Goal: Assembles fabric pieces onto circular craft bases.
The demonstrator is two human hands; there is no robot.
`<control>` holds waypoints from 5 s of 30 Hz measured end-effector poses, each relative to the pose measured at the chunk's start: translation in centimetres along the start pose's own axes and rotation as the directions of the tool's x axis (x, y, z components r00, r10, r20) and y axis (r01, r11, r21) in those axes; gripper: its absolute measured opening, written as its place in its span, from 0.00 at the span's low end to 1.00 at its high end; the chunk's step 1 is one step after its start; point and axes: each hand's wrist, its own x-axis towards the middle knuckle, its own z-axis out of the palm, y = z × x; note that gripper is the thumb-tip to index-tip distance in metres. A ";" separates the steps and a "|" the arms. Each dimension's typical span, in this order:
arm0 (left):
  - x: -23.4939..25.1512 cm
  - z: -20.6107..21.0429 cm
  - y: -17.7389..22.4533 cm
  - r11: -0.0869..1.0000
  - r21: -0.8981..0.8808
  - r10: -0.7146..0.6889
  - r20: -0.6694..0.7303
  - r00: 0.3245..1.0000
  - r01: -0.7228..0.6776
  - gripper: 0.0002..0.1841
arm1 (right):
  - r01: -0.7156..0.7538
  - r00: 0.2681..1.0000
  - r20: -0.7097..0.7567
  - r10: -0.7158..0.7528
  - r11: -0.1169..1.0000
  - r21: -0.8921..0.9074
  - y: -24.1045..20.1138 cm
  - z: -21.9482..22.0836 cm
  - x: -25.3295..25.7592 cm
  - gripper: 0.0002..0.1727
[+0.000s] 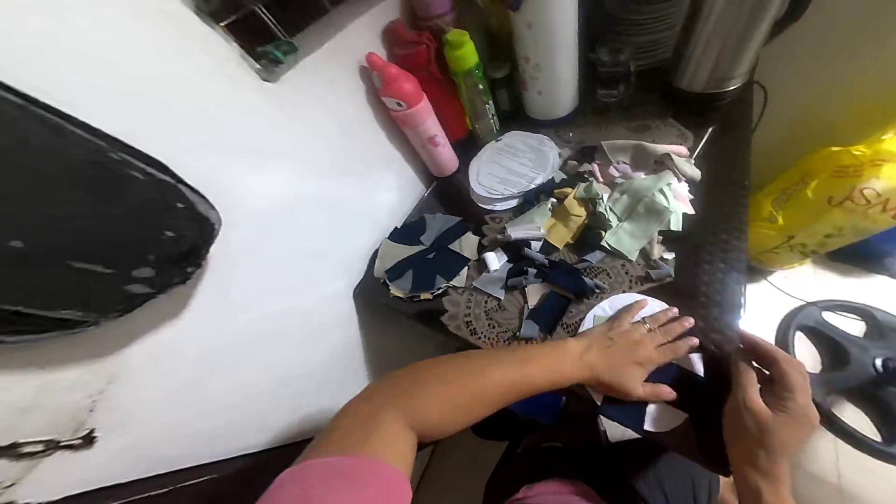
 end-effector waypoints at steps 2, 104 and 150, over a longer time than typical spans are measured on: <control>-0.7 -0.4 0.3 0.998 -0.044 -0.042 -0.189 0.981 0.034 0.34 | 0.007 1.000 0.002 -0.007 1.000 -0.009 -0.1 0.0 0.1 0.17; -1.4 -2.8 -2.5 0.793 -0.301 -0.609 -0.363 0.705 0.530 0.11 | 0.328 0.866 0.491 -0.100 0.853 -0.405 -3.9 5.4 3.8 0.14; -8.7 -7.1 -3.5 0.722 -0.285 -0.677 -0.481 0.557 0.631 0.16 | -0.005 1.000 0.009 0.005 1.000 -0.015 -0.5 0.9 0.8 0.17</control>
